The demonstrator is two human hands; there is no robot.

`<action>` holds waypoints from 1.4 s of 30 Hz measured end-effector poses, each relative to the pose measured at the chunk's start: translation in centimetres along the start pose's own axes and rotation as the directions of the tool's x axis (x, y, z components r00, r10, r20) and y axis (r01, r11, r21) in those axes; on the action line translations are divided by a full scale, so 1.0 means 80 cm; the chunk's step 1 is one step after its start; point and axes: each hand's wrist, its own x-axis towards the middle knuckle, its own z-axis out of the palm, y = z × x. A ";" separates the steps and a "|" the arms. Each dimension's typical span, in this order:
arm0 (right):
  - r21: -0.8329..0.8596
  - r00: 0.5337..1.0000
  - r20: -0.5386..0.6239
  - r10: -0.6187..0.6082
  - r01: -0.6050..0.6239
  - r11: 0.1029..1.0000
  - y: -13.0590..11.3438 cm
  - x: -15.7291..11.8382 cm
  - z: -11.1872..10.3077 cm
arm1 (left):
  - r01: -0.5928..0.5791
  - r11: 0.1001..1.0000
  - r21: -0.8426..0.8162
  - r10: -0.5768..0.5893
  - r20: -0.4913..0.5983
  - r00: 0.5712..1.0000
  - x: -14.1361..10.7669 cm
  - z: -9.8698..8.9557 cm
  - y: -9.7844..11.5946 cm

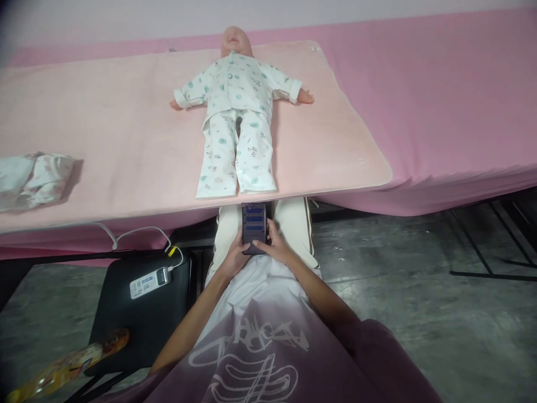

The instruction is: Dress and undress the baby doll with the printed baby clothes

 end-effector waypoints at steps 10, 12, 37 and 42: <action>0.043 0.999 -0.048 0.009 -0.007 0.999 0.006 0.005 0.002 | 0.004 1.000 0.022 -0.004 -0.011 1.000 0.000 -0.004 -0.001; 0.014 0.999 -0.043 -0.007 0.007 1.000 0.005 0.005 0.003 | 0.010 1.000 0.024 -0.010 -0.002 1.000 0.000 -0.003 -0.001; 0.024 0.999 -0.045 0.021 -0.020 0.999 0.005 0.005 0.002 | 0.013 1.000 -0.001 -0.013 -0.005 1.000 0.004 -0.008 -0.004; -0.024 1.000 -0.014 -0.009 0.009 1.000 0.007 0.003 0.001 | 0.024 1.000 -0.004 -0.025 -0.012 1.000 0.003 -0.007 -0.004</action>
